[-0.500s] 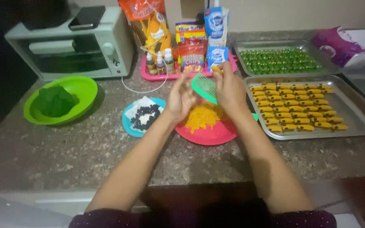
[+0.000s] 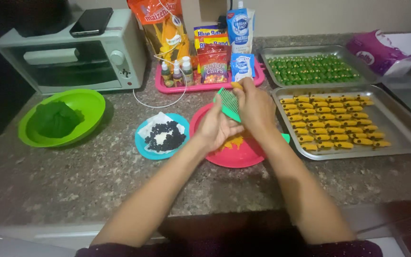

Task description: Shaping and texturing small pieces of dough using a comb-like tool to make pastries.

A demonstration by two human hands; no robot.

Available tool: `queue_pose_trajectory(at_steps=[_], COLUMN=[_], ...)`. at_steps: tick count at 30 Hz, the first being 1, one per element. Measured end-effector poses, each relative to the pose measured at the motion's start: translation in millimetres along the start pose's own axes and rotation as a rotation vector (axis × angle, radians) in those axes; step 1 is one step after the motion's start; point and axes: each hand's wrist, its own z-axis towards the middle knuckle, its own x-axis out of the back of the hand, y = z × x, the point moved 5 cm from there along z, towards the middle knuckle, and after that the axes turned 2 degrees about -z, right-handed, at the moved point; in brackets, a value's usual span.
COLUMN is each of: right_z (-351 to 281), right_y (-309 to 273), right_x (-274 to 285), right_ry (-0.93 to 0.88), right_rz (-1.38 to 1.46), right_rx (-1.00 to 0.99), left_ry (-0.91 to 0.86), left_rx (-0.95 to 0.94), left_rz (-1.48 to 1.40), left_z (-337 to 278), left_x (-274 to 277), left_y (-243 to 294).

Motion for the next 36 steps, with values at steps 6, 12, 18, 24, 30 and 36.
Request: queue_pose_trajectory(at_steps=[6, 12, 18, 24, 30, 36], right_z=[5, -12, -28, -5, -33, -32], right_y=[9, -23, -55, -64, -85, -92], right_x=[2, -3, -2, -4, -35, -15], right_ry=[0.173, 0.261, 0.09, 0.113, -0.081, -0.075], right_rz=[-0.042, -0.185, -0.072, 0.149, -0.039, -0.096], right_rx=[0.203, 0.552, 0.629, 0.627, 0.584, 0.381], left_ry=[0.11, 0.21, 0.231, 0.233, 0.208, 0.13], left_rx=[-0.066, -0.21, -0.294, -0.279, -0.358, -0.287], left_rz=[-0.106, -0.1, -0.102, -0.013, -0.084, 0.004], left_z=[3, 5, -32, -54, -57, -89], left_x=[7, 43, 50, 37, 35, -8], left_y=[5, 19, 15, -17, -8, -2])
